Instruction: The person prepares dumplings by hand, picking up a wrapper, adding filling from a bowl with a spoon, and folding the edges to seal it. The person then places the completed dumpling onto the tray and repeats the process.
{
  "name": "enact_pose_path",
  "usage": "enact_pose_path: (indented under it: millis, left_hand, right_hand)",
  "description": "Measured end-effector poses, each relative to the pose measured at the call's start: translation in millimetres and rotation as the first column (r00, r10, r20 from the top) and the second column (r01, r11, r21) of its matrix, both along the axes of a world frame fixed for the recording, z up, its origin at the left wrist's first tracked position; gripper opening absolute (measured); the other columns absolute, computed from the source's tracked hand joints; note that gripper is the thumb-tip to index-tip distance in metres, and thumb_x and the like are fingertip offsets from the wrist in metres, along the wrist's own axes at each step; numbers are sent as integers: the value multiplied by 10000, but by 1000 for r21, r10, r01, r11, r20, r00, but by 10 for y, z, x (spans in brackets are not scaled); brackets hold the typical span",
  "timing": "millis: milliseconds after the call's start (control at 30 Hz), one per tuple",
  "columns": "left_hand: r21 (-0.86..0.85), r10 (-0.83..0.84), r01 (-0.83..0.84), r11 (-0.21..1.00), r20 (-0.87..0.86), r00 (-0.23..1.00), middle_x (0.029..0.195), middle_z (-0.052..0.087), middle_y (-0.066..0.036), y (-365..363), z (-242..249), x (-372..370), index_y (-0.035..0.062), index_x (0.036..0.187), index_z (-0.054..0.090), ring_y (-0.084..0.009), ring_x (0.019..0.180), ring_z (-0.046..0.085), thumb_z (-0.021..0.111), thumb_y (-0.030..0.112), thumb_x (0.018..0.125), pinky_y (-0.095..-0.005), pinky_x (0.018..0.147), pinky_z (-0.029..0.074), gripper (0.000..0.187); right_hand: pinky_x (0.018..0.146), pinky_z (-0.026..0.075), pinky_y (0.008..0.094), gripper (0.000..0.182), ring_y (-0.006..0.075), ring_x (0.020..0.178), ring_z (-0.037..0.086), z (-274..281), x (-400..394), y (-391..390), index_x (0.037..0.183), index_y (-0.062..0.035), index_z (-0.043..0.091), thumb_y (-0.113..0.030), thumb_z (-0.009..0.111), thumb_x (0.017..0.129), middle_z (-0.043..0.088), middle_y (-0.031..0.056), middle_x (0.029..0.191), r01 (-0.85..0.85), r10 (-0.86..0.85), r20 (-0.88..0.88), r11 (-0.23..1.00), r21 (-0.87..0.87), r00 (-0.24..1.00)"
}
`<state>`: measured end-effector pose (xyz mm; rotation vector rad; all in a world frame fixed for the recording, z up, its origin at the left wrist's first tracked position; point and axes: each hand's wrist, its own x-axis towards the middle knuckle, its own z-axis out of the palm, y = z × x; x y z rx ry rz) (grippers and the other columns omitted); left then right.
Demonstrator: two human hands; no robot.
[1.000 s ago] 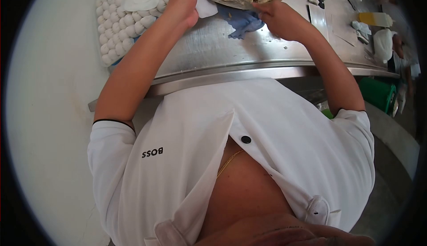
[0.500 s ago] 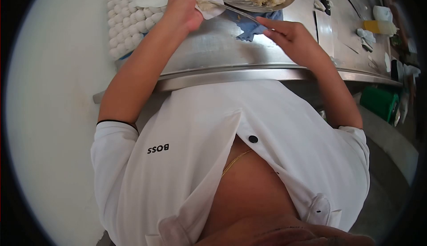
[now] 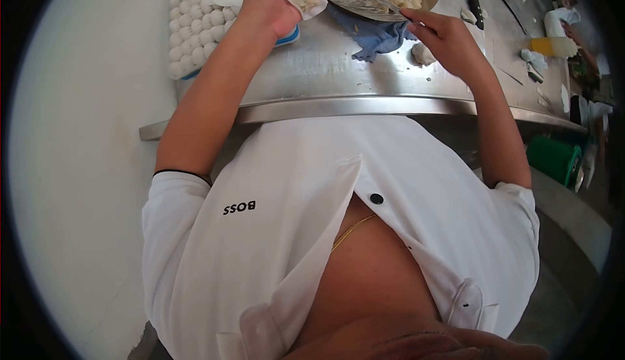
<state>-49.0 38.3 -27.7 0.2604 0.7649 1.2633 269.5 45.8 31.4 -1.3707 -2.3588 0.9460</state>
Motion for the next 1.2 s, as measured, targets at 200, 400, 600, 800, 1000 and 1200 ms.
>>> enact_pose_path:
  millis: [200, 400, 600, 800, 1000, 1200]
  left_hand:
    - [-31, -43, 46, 998, 112, 993, 1183, 619, -201, -97, 256, 293, -50, 1242, 499, -352, 1109, 593, 281, 339, 1043, -512, 986, 454, 488]
    - [47, -81, 73, 996, 190, 978, 1215, 600, -209, -179, 97, 375, -38, 1224, 520, -361, 1130, 578, 313, 350, 1034, -516, 973, 456, 479]
    - [-55, 32, -31, 998, 22, 999, 1349, 478, -200, -301, 307, 602, -53, 1333, 372, -354, 1230, 508, 325, 292, 1058, -545, 1057, 397, 444]
    - [-124, -130, 108, 986, -194, 972, 1277, 544, -173, -372, 333, 646, -19, 1306, 435, -326, 1144, 573, 403, 271, 1040, -487, 927, 496, 395]
    - [-83, -139, 122, 989, -236, 962, 1217, 578, -172, -343, 215, 599, -33, 1265, 478, -323, 1046, 619, 442, 244, 1027, -455, 842, 530, 366]
    - [-109, -154, 125, 986, -317, 936, 1184, 586, -196, -397, 292, 633, -70, 1256, 478, -328, 1025, 622, 435, 215, 1032, -436, 837, 531, 364]
  right_hand:
    - [781, 518, 450, 299, 371, 894, 642, -318, -286, 257, 1131, -72, 664, -237, 642, 883, 649, 174, 1024, -186, 15, 470, 929, 320, 883]
    - [780, 511, 423, 240, 343, 900, 630, -271, -825, -24, 996, -61, 644, -249, 685, 853, 626, 145, 947, -147, 183, -65, 919, 365, 981]
    - [756, 491, 391, 165, 329, 864, 615, -346, -806, -33, 994, -32, 631, -162, 638, 893, 616, 137, 927, -156, 219, -201, 944, 291, 955]
    - [726, 494, 347, 156, 261, 810, 626, -434, -739, 32, 985, -13, 635, -146, 623, 904, 644, 119, 908, -98, 128, -304, 989, 111, 944]
    - [649, 465, 266, 207, 114, 713, 558, -367, -788, 115, 985, -15, 647, -206, 637, 906, 623, 32, 785, 9, -141, -320, 925, -381, 937]
    - [612, 456, 260, 204, 81, 697, 554, -497, -755, 112, 1003, -21, 644, -200, 622, 908, 620, 27, 783, -95, 10, -340, 968, -232, 940]
